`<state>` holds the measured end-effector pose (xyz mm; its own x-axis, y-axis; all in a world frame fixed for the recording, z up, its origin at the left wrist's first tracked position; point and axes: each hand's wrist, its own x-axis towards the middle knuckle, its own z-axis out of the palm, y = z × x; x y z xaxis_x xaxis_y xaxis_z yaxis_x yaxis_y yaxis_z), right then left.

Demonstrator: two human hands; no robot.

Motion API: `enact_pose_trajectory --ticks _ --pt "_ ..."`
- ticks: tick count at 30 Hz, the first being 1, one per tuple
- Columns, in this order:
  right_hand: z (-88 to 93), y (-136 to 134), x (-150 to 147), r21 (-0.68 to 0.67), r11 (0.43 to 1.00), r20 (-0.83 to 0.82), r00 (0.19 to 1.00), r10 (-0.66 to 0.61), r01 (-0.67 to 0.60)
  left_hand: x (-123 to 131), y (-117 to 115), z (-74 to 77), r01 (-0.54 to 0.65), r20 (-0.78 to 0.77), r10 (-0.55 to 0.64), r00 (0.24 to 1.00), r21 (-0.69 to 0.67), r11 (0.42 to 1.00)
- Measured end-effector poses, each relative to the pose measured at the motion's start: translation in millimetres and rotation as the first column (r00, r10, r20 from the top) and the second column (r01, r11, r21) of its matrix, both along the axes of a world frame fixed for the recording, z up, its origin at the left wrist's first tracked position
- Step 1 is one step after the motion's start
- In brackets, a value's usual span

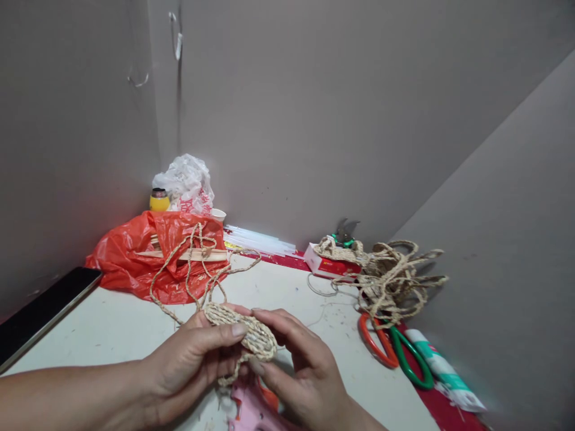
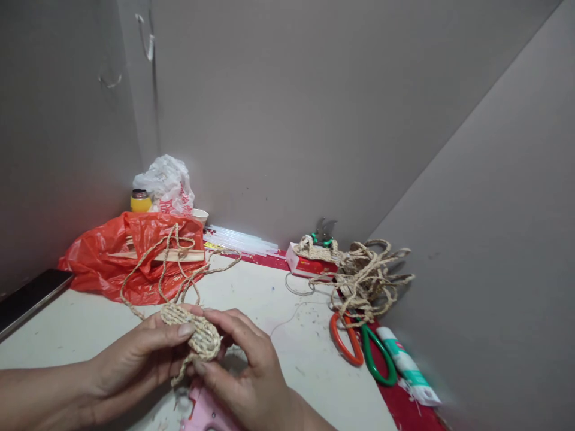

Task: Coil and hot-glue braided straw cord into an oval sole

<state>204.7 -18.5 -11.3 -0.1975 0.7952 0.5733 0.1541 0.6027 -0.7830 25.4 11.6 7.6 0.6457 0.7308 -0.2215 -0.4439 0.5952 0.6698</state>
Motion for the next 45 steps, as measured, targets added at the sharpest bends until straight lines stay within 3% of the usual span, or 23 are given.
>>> enact_pose_trajectory --ticks 10,14,18,23,34,40,45 --pt "0.9 -1.5 -3.1 -0.065 0.998 -0.034 0.999 0.000 -0.003 1.3 -2.6 -1.9 0.047 0.014 -0.047 0.999 0.023 0.999" --pt "4.9 -1.3 4.9 -0.091 0.996 -0.033 0.999 0.011 -0.014 -4.2 9.2 3.2 0.117 0.016 -0.118 0.993 0.055 0.992" --pt "11.7 -1.3 12.3 -0.156 0.987 0.087 0.994 0.059 -0.045 -11.5 26.6 10.8 0.092 -0.081 -0.081 0.993 0.152 0.984" --pt "13.7 -0.9 11.8 -0.196 0.974 0.095 0.986 0.138 -0.117 -12.8 30.9 10.0 0.252 -0.284 -0.196 0.939 0.176 0.952" --pt "10.2 1.8 12.4 -0.150 0.977 0.054 0.986 0.159 -0.149 -7.1 20.7 2.2 0.163 -0.199 -0.159 0.967 0.003 0.987" --pt "10.3 1.5 12.4 -0.170 0.968 0.047 0.979 0.197 -0.187 -8.1 20.1 5.3 0.236 -0.192 -0.224 0.955 0.040 0.971" --pt "10.8 0.7 12.3 -0.193 0.969 0.055 0.984 0.169 -0.156 -7.2 18.5 4.0 0.191 -0.211 -0.176 0.961 0.052 0.980"
